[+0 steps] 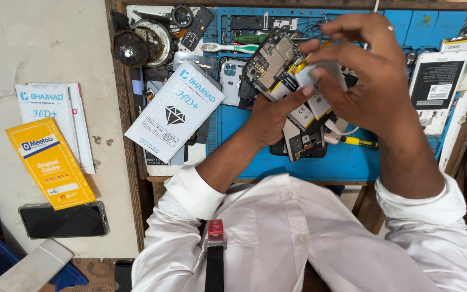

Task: The person repairs a smartphone by connecting a charging cable to the internal battery, using a screwdriver to adjust internal components, and using tweezers to manipulate small connectors. The person also handles a replacement back cover and a separate phone screen.

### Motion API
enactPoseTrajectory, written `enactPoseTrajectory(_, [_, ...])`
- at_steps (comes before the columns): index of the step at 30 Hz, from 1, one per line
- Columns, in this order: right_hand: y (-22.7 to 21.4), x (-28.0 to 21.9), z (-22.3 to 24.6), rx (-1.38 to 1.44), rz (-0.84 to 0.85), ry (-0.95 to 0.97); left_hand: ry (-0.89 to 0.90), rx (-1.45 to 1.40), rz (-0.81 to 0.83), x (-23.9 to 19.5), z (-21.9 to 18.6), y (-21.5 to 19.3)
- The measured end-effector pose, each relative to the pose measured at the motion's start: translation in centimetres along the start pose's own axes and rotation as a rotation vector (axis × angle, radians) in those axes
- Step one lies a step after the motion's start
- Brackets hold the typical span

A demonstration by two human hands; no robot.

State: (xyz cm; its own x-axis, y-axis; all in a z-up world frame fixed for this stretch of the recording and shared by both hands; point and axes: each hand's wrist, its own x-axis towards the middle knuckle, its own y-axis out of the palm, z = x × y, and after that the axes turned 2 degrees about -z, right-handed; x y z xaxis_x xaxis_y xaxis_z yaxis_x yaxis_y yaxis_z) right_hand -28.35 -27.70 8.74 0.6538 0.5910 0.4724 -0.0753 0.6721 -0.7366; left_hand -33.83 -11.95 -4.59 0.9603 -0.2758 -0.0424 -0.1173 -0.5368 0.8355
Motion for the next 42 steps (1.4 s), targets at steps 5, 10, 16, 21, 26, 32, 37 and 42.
enactPoseTrajectory(5, [0.7, 1.6, -0.3, -0.061, 0.080, -0.031, -0.089, -0.059, -0.047, 0.3, 1.9, -1.4])
enactPoseTrajectory(10, [1.3, 1.7, 0.2, -0.021, 0.090, 0.020, -0.072, -0.019, -0.060, 0.2, 1.8, -1.3])
enactPoseTrajectory(16, [1.0, 2.1, 1.8, -0.096, 0.069, 0.012, -0.039, -0.053, -0.061, 0.4, -0.1, 0.7])
enactPoseTrajectory(21, [1.4, 1.8, 1.6, -0.109, 0.043, 0.032, -0.085, 0.015, -0.064, 0.3, 0.5, -0.3])
enactPoseTrajectory(26, [1.6, 1.5, 1.5, -0.072, 0.067, 0.099, -0.060, 0.038, -0.052, 0.0, 1.0, -0.6])
enactPoseTrajectory(32, [1.5, 1.8, 1.4, 0.072, 0.067, 0.259, 0.046, 0.111, 0.012, 0.1, 0.4, 0.4])
enactPoseTrajectory(37, [1.2, 2.1, 1.0, 0.144, 0.075, 0.336, 0.029, 0.130, 0.020, 0.0, 0.2, 1.0])
enactPoseTrajectory(42, [1.7, 2.2, 1.2, 0.107, 0.072, 0.365, 0.023, 0.103, 0.004, -0.2, 0.0, 1.6])
